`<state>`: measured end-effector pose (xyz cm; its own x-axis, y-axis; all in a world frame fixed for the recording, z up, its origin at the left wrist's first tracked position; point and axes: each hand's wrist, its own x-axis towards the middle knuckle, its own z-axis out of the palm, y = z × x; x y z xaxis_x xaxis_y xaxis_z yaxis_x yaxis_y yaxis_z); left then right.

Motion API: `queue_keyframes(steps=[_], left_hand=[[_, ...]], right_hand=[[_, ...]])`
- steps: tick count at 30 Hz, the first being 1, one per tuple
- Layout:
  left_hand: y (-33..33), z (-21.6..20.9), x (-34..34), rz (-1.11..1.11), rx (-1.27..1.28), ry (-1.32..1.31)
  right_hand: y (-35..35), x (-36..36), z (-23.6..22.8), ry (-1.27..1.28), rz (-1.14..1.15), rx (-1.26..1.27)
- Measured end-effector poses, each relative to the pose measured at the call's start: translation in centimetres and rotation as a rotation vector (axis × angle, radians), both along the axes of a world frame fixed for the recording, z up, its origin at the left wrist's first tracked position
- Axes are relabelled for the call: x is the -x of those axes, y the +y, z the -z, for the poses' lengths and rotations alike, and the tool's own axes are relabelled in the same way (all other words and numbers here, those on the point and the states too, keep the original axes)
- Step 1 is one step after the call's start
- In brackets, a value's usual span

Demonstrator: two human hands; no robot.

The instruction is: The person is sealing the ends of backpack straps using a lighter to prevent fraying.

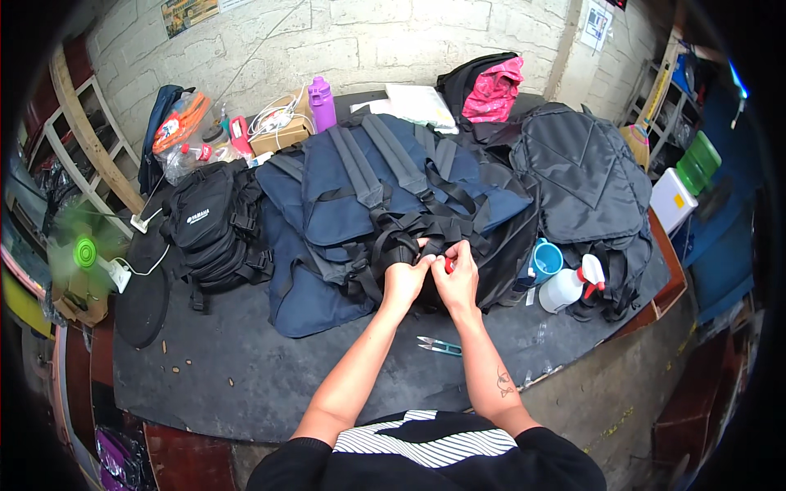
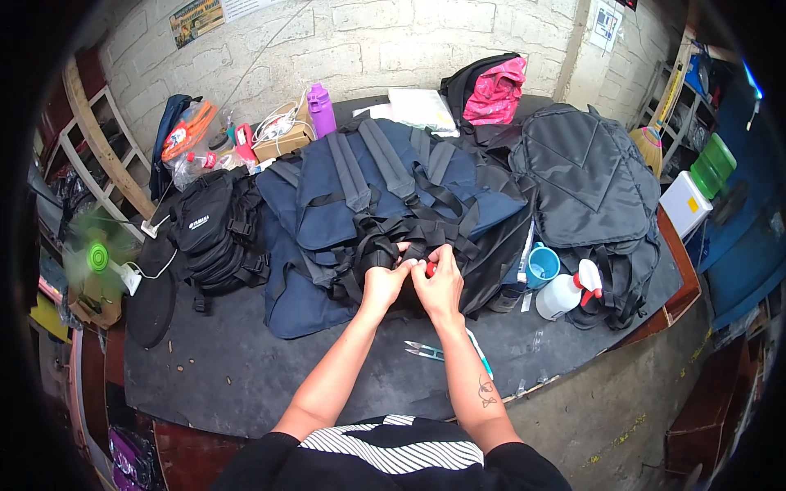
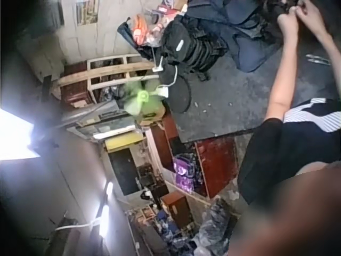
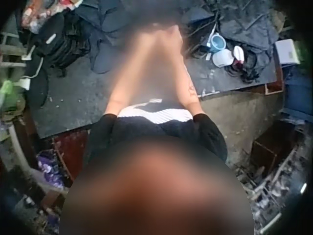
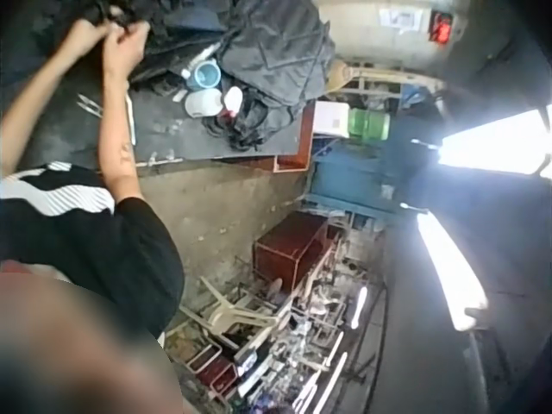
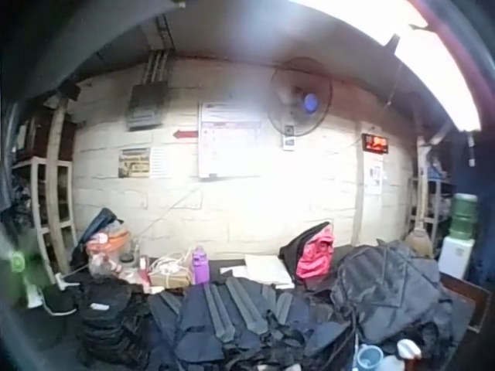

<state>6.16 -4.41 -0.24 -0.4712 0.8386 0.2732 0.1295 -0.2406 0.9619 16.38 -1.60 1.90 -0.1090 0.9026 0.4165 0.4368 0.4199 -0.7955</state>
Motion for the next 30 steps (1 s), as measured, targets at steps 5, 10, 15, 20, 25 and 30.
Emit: queue_keyframes(steps=[5, 10, 15, 20, 25, 30], left_hand=[[-1.7, -3.3, 0.7, 0.158, 0.206, -0.301], [-2.6, -3.5, 3.1, 0.492, 0.020, -0.880], [-3.7, -5.6, 2.7, 0.392, 0.129, -0.797], [-3.7, -4.0, 3.0, 0.279, 0.161, -0.686], [-5.0, -5.6, 2.3, 0.319, 0.353, -0.592], [-4.7, -4.2, 1.7, 0.350, 0.165, -0.587]], right_hand=[[0.0, -0.7, 0.5, 0.286, -0.051, 0.108], [-0.6, -1.0, -0.6, 0.687, -0.183, -0.056], [-1.7, -0.6, -2.9, 0.455, -0.308, -0.074], [-2.6, -0.1, -4.5, 0.102, -0.412, 0.038], [-2.8, 0.5, -4.6, 0.377, -0.454, 0.351], [-2.3, 0.9, -3.2, 0.404, -0.337, 0.275]])
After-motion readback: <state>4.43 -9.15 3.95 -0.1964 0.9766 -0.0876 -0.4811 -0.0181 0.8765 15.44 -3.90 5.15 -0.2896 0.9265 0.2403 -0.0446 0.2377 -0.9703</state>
